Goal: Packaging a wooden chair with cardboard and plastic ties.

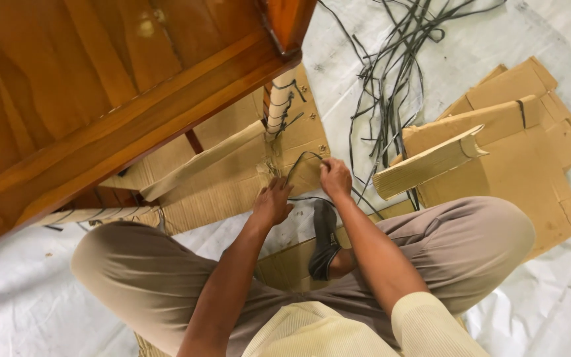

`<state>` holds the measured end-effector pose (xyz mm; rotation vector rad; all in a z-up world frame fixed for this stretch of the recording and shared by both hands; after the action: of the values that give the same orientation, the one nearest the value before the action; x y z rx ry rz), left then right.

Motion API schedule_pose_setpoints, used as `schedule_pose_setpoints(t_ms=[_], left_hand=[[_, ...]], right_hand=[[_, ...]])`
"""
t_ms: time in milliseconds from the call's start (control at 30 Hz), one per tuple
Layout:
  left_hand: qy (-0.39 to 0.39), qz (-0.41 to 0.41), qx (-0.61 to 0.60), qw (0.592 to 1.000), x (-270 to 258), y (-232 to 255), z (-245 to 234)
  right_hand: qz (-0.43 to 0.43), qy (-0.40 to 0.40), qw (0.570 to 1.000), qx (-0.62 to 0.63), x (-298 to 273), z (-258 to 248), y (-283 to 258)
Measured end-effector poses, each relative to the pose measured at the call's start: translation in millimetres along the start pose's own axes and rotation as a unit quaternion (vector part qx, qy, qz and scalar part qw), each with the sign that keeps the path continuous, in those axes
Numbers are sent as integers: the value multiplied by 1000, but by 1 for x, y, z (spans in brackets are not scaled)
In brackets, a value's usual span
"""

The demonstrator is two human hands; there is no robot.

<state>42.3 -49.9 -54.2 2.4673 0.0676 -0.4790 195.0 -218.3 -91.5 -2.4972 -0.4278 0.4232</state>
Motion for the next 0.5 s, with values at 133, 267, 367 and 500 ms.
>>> schedule_pose_setpoints(t_ms=[133, 267, 367, 500], left_hand=[[-57, -36, 1, 998, -3, -6, 9], [-105, -57, 1, 993, -2, -18, 17], [-133, -64, -5, 989, 3, -24, 21], [-156, -81, -25, 984, 7, -28, 19]], right_hand=[[119, 84, 989, 13, 38, -19, 25], [104, 162, 981, 3, 81, -14, 96], [145, 139, 980, -20, 96, -27, 108], [122, 67, 990, -27, 123, -11, 143]])
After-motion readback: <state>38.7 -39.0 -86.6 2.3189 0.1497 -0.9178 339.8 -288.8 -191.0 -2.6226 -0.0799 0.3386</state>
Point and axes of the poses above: each hand's wrist, its own x-axis towards the middle knuckle, its own z-axis out of the palm, y = z × x, the point moved 3 cm from there along x, towards the middle knuckle, and after that the axes turned 10 degrees about -y, right-handed, at the moved point
